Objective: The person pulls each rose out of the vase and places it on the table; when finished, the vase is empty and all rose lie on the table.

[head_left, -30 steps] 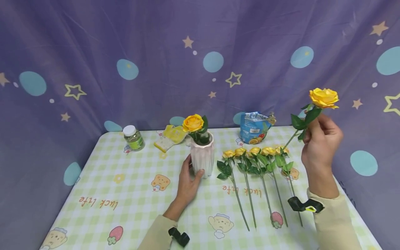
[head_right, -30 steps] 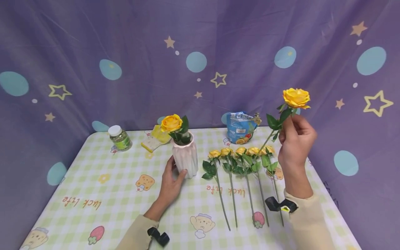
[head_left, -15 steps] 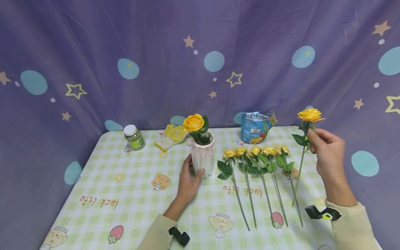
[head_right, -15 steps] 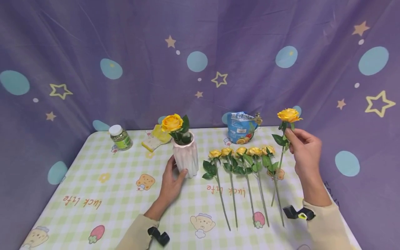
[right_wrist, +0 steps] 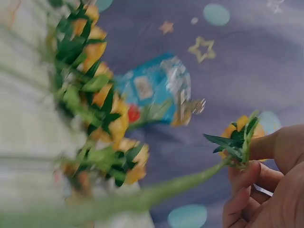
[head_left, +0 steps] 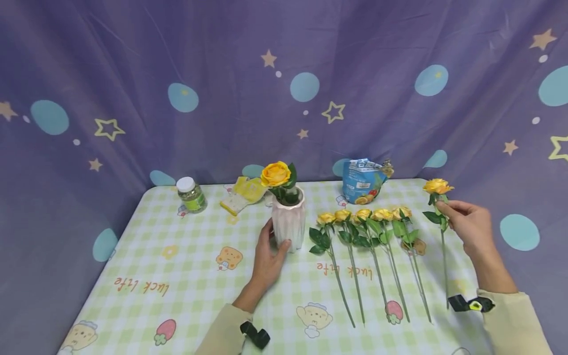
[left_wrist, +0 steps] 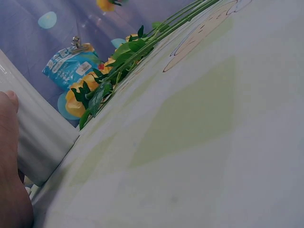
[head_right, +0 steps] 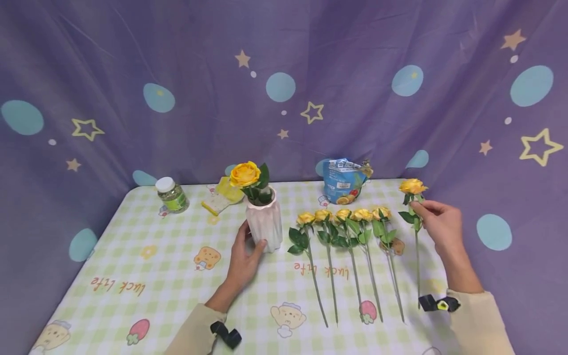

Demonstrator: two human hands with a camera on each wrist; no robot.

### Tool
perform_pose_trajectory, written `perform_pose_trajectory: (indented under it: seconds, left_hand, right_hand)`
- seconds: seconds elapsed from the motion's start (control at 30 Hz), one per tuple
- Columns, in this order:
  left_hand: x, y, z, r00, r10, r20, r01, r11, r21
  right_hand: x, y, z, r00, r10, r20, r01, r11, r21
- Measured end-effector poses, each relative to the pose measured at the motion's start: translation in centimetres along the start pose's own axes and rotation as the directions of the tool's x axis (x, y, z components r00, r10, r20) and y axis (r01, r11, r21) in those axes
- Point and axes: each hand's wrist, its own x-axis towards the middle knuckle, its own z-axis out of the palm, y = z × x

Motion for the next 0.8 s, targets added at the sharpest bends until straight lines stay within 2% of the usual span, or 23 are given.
perform_pose_trajectory:
  seconds: [0.2, 0.4, 0.63, 0.8]
  left_hand:
    - [-0.1, -0.1, 0.1, 1.0, 0.009, -0.004, -0.009, 1.0, -0.001]
    - [-0.1, 0.1, 0.1, 1.0, 0.016, -0.002, -0.016, 1.0, -0.008]
    - [-0.1, 0.3, 0.0, 1.0, -0.005, 0.001, 0.005, 1.0, -0.006]
    - [-0.1, 0.2, 0.0, 1.0, -0.008, 0.002, 0.008, 1.0, -0.006]
  right_hand:
    - [0.7, 2.5, 0.3, 1.0, -0.007, 0.029, 0.013, 0.981, -0.194]
    - [1.1, 4.3, 0.7, 0.998, -0.028, 0.051, 0.044, 0.936, -0.349]
    - [1.8, 5.7, 0.8, 0.991, -0.029, 0.129, 0.082, 0.9, -0.427]
    - [2.2, 6.7, 0.8, 0.99, -0.033, 0.136, 0.09, 0.892, -0.442]
